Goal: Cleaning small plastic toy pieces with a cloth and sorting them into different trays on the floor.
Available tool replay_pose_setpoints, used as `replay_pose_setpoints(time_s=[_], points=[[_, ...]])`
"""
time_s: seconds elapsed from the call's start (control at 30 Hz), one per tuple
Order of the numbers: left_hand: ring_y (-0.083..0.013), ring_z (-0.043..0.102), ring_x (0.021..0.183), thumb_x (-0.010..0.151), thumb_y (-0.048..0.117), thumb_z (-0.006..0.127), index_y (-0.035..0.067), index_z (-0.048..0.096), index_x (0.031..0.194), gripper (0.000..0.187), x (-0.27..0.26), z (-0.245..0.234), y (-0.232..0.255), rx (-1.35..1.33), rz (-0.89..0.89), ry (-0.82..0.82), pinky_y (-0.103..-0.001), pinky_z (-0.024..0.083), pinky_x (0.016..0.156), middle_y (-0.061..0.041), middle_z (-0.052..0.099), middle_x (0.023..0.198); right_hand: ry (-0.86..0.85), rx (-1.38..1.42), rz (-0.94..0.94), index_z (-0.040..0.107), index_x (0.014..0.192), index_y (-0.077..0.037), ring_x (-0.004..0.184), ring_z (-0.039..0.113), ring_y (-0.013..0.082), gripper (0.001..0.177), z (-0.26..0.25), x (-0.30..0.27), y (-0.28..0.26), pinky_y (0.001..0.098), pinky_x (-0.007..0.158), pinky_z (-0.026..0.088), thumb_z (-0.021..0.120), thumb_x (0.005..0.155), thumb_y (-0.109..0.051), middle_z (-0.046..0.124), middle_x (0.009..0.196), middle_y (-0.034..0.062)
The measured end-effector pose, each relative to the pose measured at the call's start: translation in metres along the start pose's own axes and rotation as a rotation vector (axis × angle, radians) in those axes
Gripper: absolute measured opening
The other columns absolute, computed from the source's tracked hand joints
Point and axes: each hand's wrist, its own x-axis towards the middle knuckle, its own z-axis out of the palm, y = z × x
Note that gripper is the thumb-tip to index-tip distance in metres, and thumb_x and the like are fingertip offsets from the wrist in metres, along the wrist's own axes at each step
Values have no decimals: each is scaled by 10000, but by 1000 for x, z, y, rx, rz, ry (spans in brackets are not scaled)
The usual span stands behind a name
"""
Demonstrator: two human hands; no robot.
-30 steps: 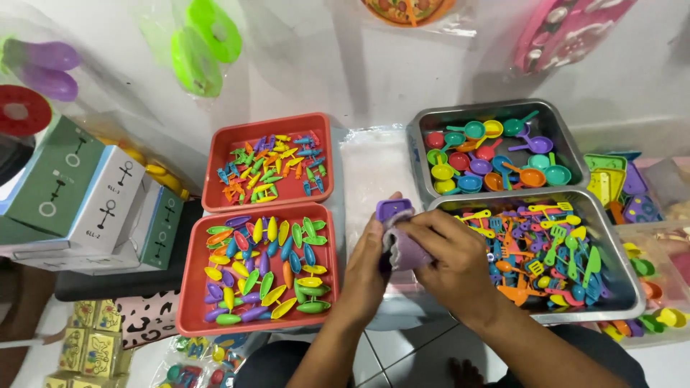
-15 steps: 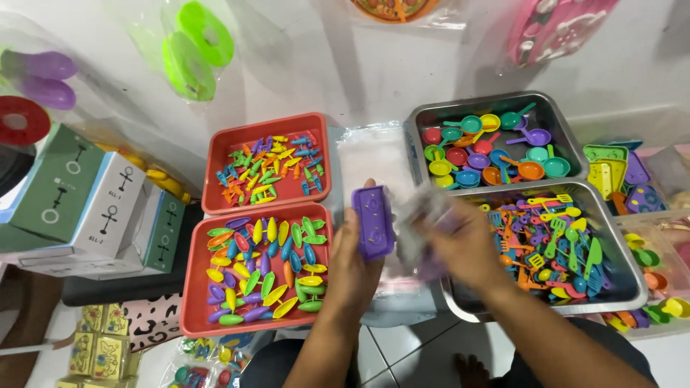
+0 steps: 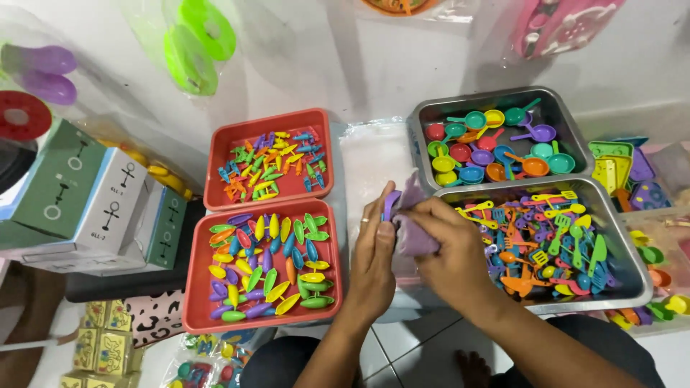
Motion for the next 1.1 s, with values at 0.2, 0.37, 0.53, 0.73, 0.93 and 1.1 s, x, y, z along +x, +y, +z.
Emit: replay_pose_setpoints(time_s=[0.2,0.37,0.53,0.73,0.93,1.1], points=[[-271,459,1285,1094,322,300,30,314,1602,585,3,1,11,32,26,-25,-458,345,1157,-160,461,1418,65,955,971,748,968,36,658,745,277,151,-7,2,24,406,627,576,759,841,-44,761,803,198],[-241,463,1208,1063,519,308,10,299,1604,743,2,-2,-3,-268,-122,50,-406,405,1069,-171,477,1413,119,477,425,742,875,13,734,649,157,116,-28,14,17,334,735,538,796,875,-90,706,763,120],[-231,631,843,1069,480,384,-49,653,1208,610,7,-2,27,-593,-261,309,-341,546,812,-192,668,976,-60,-198,-401,776,1074,-129,823,658,345,223,-26,11,28,423,735,541,682,883,-194,667,929,115],[-317,377,1481,1024,558,353,39,501,1501,720,6,-6,38,21,-379,207,-450,205,1241,-231,464,1560,-221,-369,-431,738,1075,-164,831,661,264,284,-8,5,17,388,680,536,675,826,-286,640,929,22],[-282,582,1208,1035,520,361,33,614,1385,651,9,-4,44,-88,-365,181,-490,395,1130,-250,649,1320,-162,-351,-424,737,1105,-128,847,675,301,293,-7,0,19,415,680,552,568,910,-268,653,966,61],[-266,600,1056,1059,469,295,31,630,1355,626,-1,0,49,-22,-326,149,-491,467,997,-235,664,1164,-103,-411,-399,710,1255,-149,946,670,263,452,-4,-3,27,378,777,560,534,853,-257,645,1088,33]])
